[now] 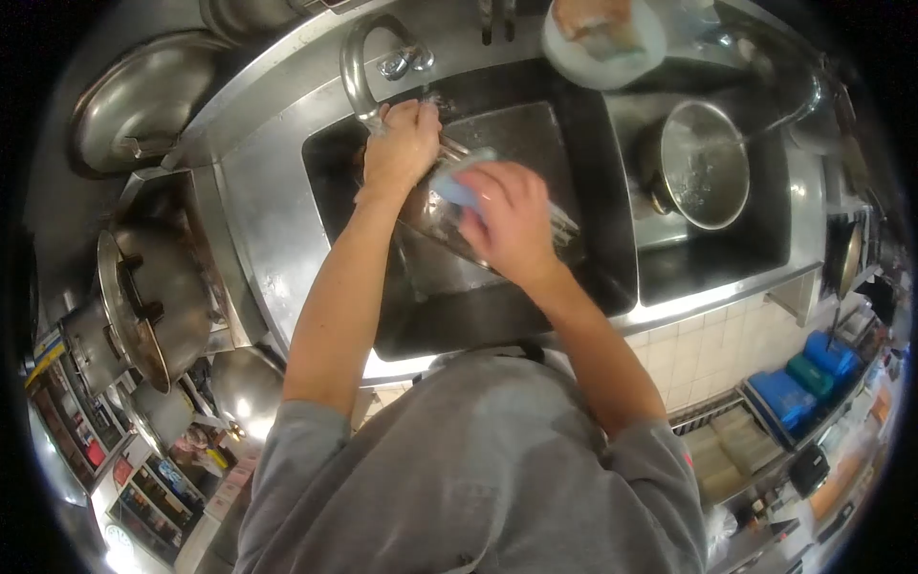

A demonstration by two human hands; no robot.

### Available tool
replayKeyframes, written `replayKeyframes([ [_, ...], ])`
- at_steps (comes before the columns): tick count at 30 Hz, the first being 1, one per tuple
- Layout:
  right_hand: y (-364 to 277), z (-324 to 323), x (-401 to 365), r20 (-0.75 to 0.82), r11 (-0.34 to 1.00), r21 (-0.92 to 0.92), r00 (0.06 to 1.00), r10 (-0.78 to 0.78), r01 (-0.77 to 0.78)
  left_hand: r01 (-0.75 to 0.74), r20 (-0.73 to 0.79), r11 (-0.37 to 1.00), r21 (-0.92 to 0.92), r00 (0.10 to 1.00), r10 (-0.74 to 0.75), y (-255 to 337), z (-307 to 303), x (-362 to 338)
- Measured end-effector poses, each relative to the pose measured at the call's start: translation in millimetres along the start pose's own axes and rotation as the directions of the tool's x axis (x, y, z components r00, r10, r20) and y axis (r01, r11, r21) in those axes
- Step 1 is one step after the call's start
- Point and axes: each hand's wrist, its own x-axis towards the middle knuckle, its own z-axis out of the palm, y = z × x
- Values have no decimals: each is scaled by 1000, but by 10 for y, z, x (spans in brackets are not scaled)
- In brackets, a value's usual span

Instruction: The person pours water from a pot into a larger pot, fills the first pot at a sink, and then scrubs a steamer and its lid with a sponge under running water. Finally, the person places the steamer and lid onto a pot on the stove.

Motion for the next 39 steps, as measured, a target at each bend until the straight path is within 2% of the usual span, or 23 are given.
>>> replayKeyframes([
  [2,180,-196,-278,-31,993,48,993,111,-109,82,18,995,-52,997,-81,-139,25,101],
  [4,370,-338,-529,-73,932,115,933,354,-344,174,71,975,-137,984,-166,-196,1,151],
  [5,437,-348,-555,-74,933,115,933,351,-341,173,68,975,-138,984,-165,-173,45,112],
  [7,435,-395,-456,-8,953,57,955,297,-296,41,-107,996,-74,993,-49,-38,162,-65],
  [8,421,-370,-338,0,953,55,955,298,-298,48,-104,996,-78,993,-56,-29,172,-106],
  [10,271,-221,104,125,992,18,984,126,-129,-135,-59,977,-167,990,127,9,112,-164],
  [12,97,-67,422,218,987,31,965,147,-157,-107,19,954,-278,993,117,-123,22,-100],
  [14,10,-59,493,308,984,37,939,156,-176,-18,169,960,-281,983,68,-229,-125,-104],
  [15,-2,-105,400,292,983,57,944,151,-175,63,-40,987,-148,997,-70,-510,221,-76],
  [16,13,-143,282,276,981,78,949,152,-179,63,-56,986,-154,996,-72,-524,100,-52],
  [17,97,-237,106,277,982,75,949,148,-174,118,20,969,-219,993,-116,-540,-64,-90],
  [19,284,-447,-234,205,892,139,894,399,-431,182,134,942,-283,980,-149,-665,-129,-122],
  [23,345,-389,-284,151,911,66,907,394,-407,339,186,912,-230,936,-300,-306,-42,-208],
  [24,267,-325,-160,157,932,47,924,349,-360,183,-39,980,-84,982,-186,-106,77,-323],
  [25,210,-243,-55,176,949,23,936,305,-313,50,-238,994,99,971,-25,51,156,-464],
  [26,148,-192,38,198,964,0,945,260,-265,-104,-33,994,39,994,105,216,70,-606],
  [27,69,-229,163,276,950,18,915,294,-310,-139,-50,989,-43,989,137,203,50,-659],
  [30,245,-329,42,269,952,98,928,256,-291,-189,-221,954,-232,966,138,-174,-49,-743],
  [31,295,-383,-3,321,821,261,848,422,-507,-106,-160,992,-70,983,94,-232,-155,-905],
  [32,346,-429,-63,407,612,396,728,551,-684,-98,-153,993,-66,984,87,-254,-143,-1030],
  [33,404,-513,-30,489,523,402,660,571,-751,-51,-96,996,-77,994,44,-290,-101,-1164],
  [37,619,-659,161,611,647,255,639,468,-718,0,10,978,-207,1000,2,-469,-116,-1091],
  [39,639,-704,334,741,682,201,564,364,-703,13,70,974,-227,998,3,-454,-217,-994],
])
